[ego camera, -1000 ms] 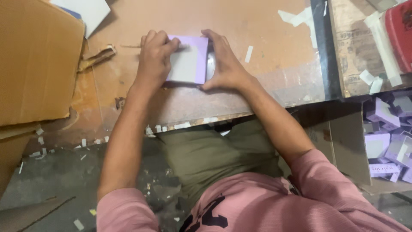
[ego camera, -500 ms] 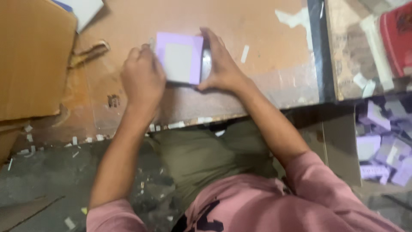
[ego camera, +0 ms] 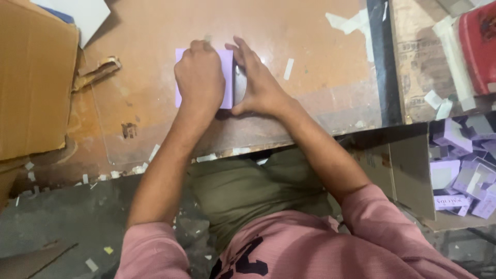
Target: The person assembles small purple cardboard boxes by folding the flaps and using a wooden stick to press the edges. They handle multiple boxes one at a time, placing the finished ones into a larger container.
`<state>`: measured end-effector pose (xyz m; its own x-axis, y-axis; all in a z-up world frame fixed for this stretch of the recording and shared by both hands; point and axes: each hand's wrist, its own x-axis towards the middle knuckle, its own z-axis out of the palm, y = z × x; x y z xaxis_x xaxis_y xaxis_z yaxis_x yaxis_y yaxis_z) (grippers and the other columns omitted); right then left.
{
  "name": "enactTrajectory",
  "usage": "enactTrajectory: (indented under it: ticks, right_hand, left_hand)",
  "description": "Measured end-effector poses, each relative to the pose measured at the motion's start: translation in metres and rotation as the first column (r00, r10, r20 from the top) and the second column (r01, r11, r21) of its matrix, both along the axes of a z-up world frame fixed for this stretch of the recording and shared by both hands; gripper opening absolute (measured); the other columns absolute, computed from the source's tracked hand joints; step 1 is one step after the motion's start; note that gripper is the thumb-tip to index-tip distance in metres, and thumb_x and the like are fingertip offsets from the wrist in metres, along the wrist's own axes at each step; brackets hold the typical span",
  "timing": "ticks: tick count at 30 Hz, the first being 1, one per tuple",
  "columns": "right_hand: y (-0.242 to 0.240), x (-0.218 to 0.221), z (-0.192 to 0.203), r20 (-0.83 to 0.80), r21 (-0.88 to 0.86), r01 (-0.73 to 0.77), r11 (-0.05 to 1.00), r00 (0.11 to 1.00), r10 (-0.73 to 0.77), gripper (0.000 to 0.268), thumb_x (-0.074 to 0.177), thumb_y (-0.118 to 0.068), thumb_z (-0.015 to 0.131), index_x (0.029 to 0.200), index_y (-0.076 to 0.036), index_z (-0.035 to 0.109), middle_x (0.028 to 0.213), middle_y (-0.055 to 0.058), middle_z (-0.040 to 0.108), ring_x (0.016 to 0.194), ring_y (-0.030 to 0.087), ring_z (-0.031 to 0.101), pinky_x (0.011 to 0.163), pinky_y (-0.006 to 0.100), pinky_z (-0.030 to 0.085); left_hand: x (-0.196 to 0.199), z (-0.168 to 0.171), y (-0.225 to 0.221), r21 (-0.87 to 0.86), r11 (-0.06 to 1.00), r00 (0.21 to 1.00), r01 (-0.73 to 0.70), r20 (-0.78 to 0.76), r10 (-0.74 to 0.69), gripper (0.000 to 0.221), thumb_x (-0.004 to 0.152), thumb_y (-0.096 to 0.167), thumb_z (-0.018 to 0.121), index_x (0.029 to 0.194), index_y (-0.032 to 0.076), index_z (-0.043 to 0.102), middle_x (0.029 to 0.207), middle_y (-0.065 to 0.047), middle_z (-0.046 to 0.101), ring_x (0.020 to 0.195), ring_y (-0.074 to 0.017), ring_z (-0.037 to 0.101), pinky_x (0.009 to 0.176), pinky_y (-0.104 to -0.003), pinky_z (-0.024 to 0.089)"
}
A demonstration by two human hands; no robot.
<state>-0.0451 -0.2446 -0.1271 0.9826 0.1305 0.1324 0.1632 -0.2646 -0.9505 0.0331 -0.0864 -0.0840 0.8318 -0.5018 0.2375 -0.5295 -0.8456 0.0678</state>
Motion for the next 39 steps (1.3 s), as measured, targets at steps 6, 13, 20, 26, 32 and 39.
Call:
enactTrajectory:
  ticks: [6,13,20,26,32,39]
  right_hand:
    - [-0.002,0.011,0.001,0.116,-0.149,0.009,0.989,0.993,0.009,0.157,0.050,-0.028,0.106,0.163,-0.001,-0.001,0.160,0.028,0.040,0.152,0.044,0.039,0.132,0.052,0.010]
    - [-0.001,0.004,0.009,0.086,-0.256,0.018,0.967,0.996,0.004,0.157,0.046,-0.034,0.104,0.162,-0.003,0.003,0.150,0.027,0.052,0.149,0.042,0.041,0.130,0.059,0.006]
    - [-0.001,0.004,0.005,0.076,-0.291,0.014,0.957,0.997,0.008,0.149,0.038,-0.041,0.102,0.158,-0.004,0.022,0.146,0.024,0.054,0.144,0.042,0.046,0.130,0.060,0.006]
    - [-0.004,0.005,0.003,0.162,-0.169,-0.034,0.985,0.985,0.062,0.142,0.048,-0.040,0.106,0.157,0.000,0.024,0.155,0.026,0.044,0.147,0.042,0.046,0.128,0.059,0.008]
    - [-0.011,-0.018,0.007,-0.011,0.037,0.069,0.997,0.998,-0.069,0.122,0.056,-0.040,0.100,0.154,-0.003,0.038,0.149,0.019,0.053,0.137,0.033,0.057,0.122,0.044,0.047]
    - [-0.091,-0.185,0.008,-0.072,0.566,0.058,0.822,0.997,-0.022,0.089,0.065,-0.041,0.095,0.136,-0.001,0.060,0.141,0.020,0.061,0.134,0.031,0.060,0.118,0.047,0.048]
  left_hand:
    - [-0.005,0.019,0.006,-0.090,0.942,0.946,0.323,-0.001,-0.325,0.022,0.081,0.001,0.065,0.102,-0.001,0.069,0.095,-0.012,0.064,0.090,-0.0285,0.065,0.069,-0.041,0.053]
    - [-0.006,0.028,0.026,-0.078,0.833,0.837,0.547,0.018,-0.548,0.027,0.080,0.003,0.064,0.106,0.004,0.072,0.096,-0.002,0.063,0.094,-0.0204,0.061,0.080,-0.039,0.043]
    - [-0.033,0.032,0.059,-0.103,0.754,0.744,0.648,-0.127,-0.657,0.018,0.082,0.011,0.065,0.098,0.007,0.073,0.094,-0.001,0.063,0.094,-0.0193,0.059,0.084,-0.039,0.040]
    - [-0.087,0.041,0.079,-0.037,0.715,0.711,0.698,-0.082,-0.698,0.022,0.080,0.011,0.066,0.101,0.008,0.073,0.094,-0.002,0.063,0.093,-0.0177,0.060,0.082,-0.040,0.041]
    - [-0.119,0.037,0.118,-0.207,0.935,0.950,0.287,0.187,-0.250,0.030,0.087,0.000,0.069,0.117,0.003,0.073,0.084,-0.006,0.057,0.082,-0.0256,0.058,0.078,-0.043,0.044]
    - [-0.102,-0.003,0.136,-0.198,0.980,0.964,0.032,0.265,0.022,0.023,0.089,-0.001,0.068,0.112,0.003,0.071,0.090,-0.012,0.061,0.086,-0.0312,0.060,0.080,-0.046,0.047]
